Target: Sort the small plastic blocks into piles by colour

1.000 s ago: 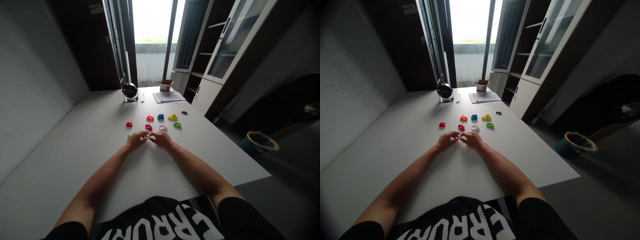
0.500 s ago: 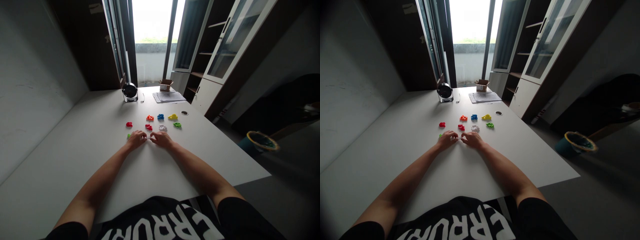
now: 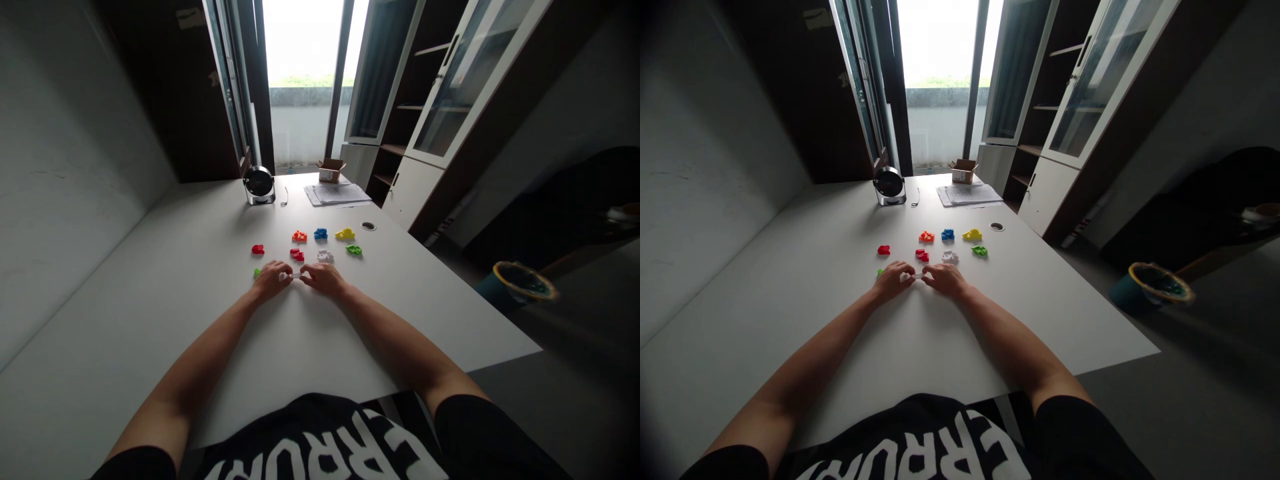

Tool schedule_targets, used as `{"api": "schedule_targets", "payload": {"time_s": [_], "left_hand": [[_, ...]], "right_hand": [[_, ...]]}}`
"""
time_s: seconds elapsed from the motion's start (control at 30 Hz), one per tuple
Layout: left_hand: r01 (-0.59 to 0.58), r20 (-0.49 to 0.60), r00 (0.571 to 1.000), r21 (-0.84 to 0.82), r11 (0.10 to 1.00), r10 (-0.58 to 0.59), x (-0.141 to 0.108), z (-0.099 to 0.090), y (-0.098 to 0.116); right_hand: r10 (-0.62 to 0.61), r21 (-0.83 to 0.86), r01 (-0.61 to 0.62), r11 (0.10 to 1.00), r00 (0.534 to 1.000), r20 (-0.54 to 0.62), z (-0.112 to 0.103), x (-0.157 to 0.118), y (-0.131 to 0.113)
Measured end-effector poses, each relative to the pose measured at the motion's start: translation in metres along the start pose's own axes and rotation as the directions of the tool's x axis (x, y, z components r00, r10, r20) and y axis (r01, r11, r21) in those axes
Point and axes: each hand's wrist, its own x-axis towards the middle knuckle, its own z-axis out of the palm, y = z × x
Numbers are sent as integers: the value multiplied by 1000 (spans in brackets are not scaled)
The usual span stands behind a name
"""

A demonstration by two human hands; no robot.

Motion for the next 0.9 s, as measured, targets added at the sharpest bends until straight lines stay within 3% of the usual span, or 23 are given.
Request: {"api": "schedule_targets", "payload": {"time_s": [0.6, 0.9], "left_hand": [[-41, -71, 997, -20, 999, 40, 1, -2, 5], [-60, -50, 997, 42, 997, 62, 0, -6, 10]], "right_hand": [[74, 131, -68, 989, 997, -35, -2, 0, 0], [108, 249, -100, 963, 994, -18, 4, 1, 2]]}}
